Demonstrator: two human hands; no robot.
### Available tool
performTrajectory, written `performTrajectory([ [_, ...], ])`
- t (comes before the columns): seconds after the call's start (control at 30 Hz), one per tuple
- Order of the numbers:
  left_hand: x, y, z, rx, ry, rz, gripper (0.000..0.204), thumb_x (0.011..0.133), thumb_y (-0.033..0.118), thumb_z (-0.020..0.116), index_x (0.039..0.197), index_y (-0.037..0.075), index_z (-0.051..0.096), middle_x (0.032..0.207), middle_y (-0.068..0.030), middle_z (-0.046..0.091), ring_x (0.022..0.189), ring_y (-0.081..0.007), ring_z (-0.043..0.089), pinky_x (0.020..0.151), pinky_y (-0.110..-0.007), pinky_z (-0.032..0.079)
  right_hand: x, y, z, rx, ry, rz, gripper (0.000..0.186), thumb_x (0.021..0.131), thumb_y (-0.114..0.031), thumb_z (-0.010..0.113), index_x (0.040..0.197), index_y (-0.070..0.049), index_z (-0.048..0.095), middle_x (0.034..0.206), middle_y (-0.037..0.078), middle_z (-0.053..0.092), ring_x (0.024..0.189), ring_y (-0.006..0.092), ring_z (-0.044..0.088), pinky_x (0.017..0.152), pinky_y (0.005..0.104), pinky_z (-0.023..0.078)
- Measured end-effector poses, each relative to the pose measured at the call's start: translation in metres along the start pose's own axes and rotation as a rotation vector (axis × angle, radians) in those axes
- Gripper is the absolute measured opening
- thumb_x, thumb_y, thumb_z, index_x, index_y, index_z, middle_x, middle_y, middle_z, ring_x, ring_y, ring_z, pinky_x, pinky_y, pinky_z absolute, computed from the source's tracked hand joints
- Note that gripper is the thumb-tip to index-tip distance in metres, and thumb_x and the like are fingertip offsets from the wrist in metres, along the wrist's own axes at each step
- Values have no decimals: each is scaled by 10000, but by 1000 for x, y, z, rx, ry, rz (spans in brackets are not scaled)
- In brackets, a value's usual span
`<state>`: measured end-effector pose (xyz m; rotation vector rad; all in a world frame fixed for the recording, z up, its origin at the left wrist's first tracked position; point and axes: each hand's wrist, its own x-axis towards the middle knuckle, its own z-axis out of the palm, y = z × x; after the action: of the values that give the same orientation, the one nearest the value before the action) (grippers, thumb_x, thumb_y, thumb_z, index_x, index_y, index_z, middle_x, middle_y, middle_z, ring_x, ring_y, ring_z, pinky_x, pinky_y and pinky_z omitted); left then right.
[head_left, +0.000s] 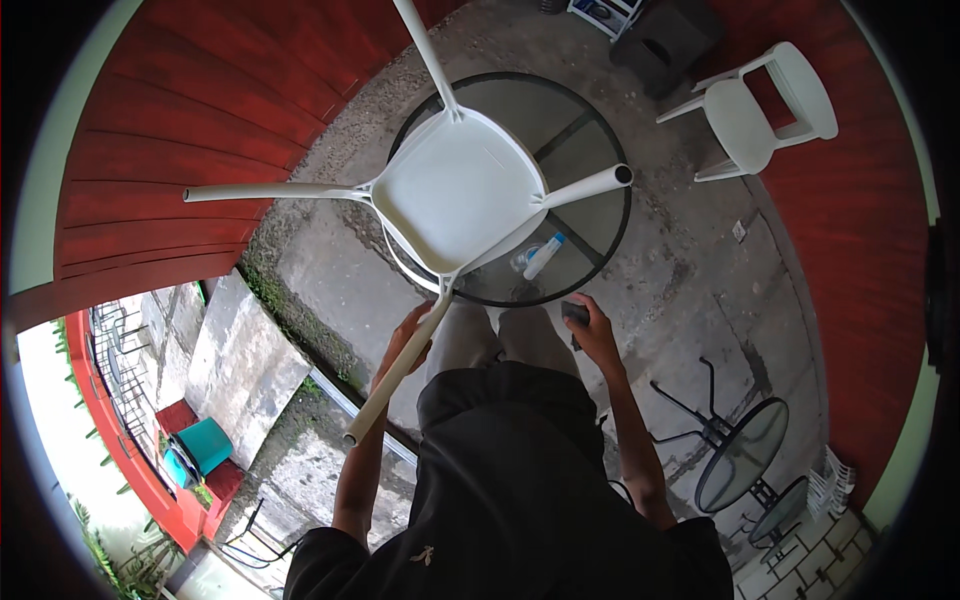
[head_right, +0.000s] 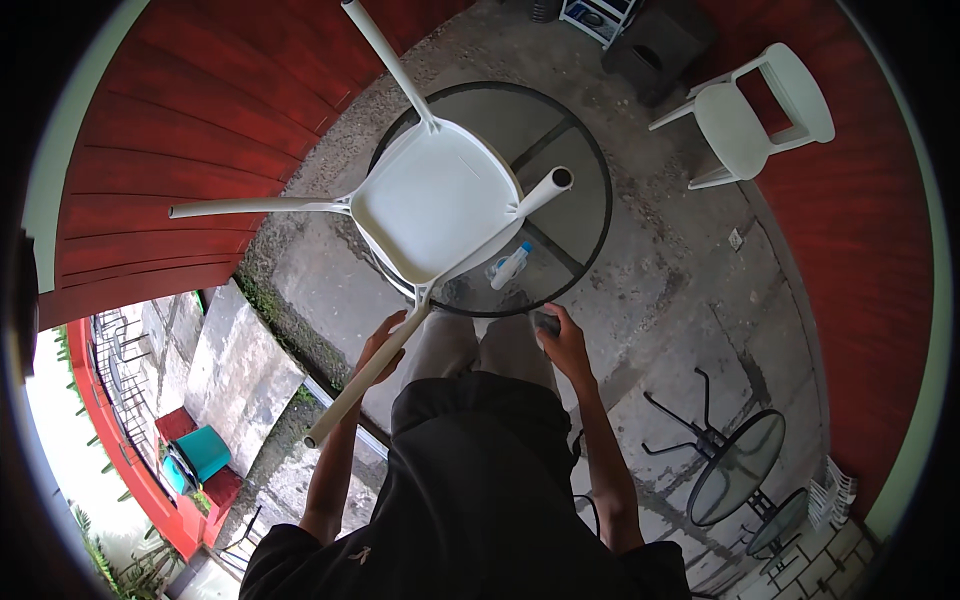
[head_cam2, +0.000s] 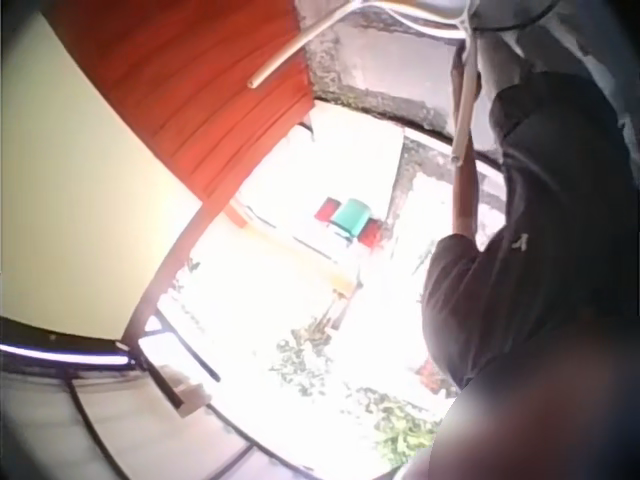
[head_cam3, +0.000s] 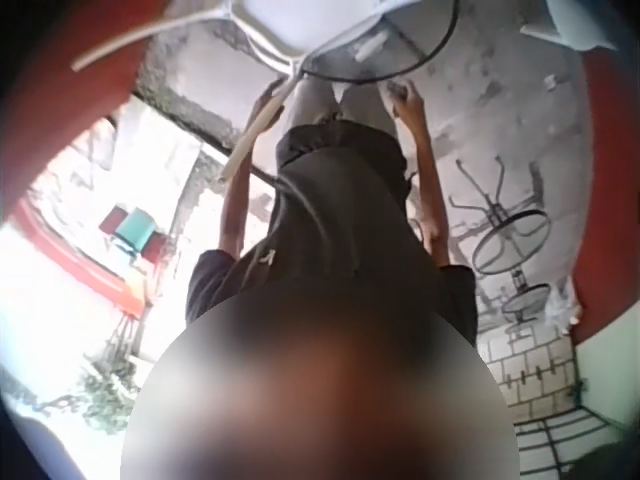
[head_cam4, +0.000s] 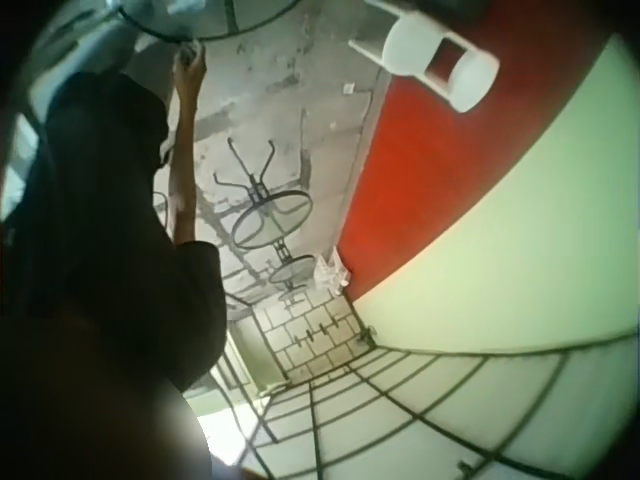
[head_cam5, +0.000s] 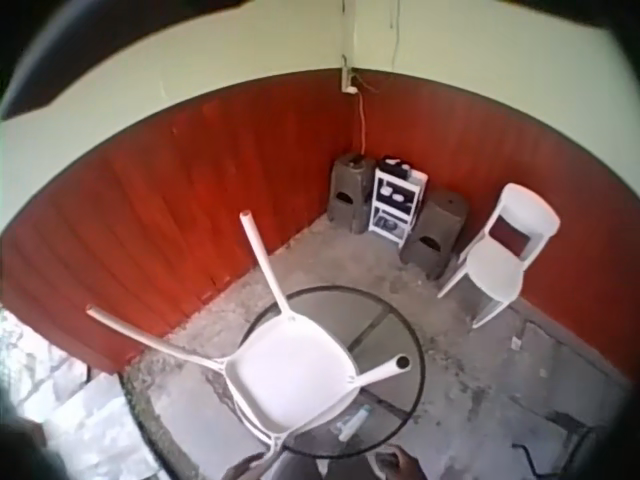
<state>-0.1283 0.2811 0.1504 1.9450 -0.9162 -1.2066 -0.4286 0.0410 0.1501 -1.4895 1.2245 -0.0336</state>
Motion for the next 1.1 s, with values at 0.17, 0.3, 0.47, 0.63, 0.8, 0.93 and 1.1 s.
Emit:
performTrajectory([
  [0.17, 12, 3, -21, -36, -53, 299, 486, 868, 10, 584, 1347, 88, 570, 1071, -111, 649, 816, -237, 661, 739, -340, 531, 0, 17, 27, 55, 169, 0, 458, 840, -115, 693, 1278, -71, 569, 915, 106, 671, 783, 176, 645, 734, 329, 511],
  [0.3, 31, -1, -36, 129, -125, 325, 419, 825, -6, 604, 1235, 64, 654, 1178, -148, 682, 1055, -336, 676, 904, -396, 524, 2, 6, 60, 108, 180, 51, 314, 840, -83, 691, 1147, -36, 645, 884, 101, 676, 747, 190, 648, 727, 329, 521],
  [0.47, 68, 10, -31, 19, -143, 82, 388, 867, -1, 632, 1251, 56, 645, 1195, -115, 697, 1150, -281, 648, 986, -402, 504, 0, -27, 109, 31, 267, -273, 282, 862, -145, 718, 1107, -9, 683, 919, 116, 705, 820, 214, 677, 774, 327, 526],
  [0.63, 93, 35, 1, -33, -364, 81, 458, 875, 158, 737, 1285, 47, 565, 1167, -95, 660, 1090, -193, 616, 929, -363, 497, 5, -44, 145, 430, 101, -92, 352, 875, -208, 748, 1161, -14, 678, 993, 116, 726, 888, 181, 689, 796, 300, 524],
  [0.8, 111, 29, -1, -190, -388, 52, 272, 903, 178, 730, 1049, 10, 574, 925, -35, 621, 865, -81, 554, 743, -273, 480, 6, -33, 165, 524, 128, -77, 356, 871, -214, 766, 1153, -17, 672, 976, 84, 723, 887, 157, 686, 804, 282, 529],
  [0.93, 105, 17, -12, -225, -233, 63, 254, 904, 183, 727, 988, -7, 581, 807, -40, 595, 766, -90, 550, 685, -277, 466, 10, -21, 173, 560, 178, 10, 476, 840, -227, 797, 1228, -20, 617, 1069, 113, 688, 893, 190, 698, 805, 294, 537],
  [1.1, 93, 13, -35, -124, 50, 59, 234, 943, 184, 696, 910, -27, 601, 737, 24, 503, 691, -56, 429, 609, -250, 406, 30, -14, 159, 554, 514, 107, 805, 787, -223, 828, 1428, -19, 386, 1317, 222, 486, 1010, 254, 677, 796, 331, 542],
])
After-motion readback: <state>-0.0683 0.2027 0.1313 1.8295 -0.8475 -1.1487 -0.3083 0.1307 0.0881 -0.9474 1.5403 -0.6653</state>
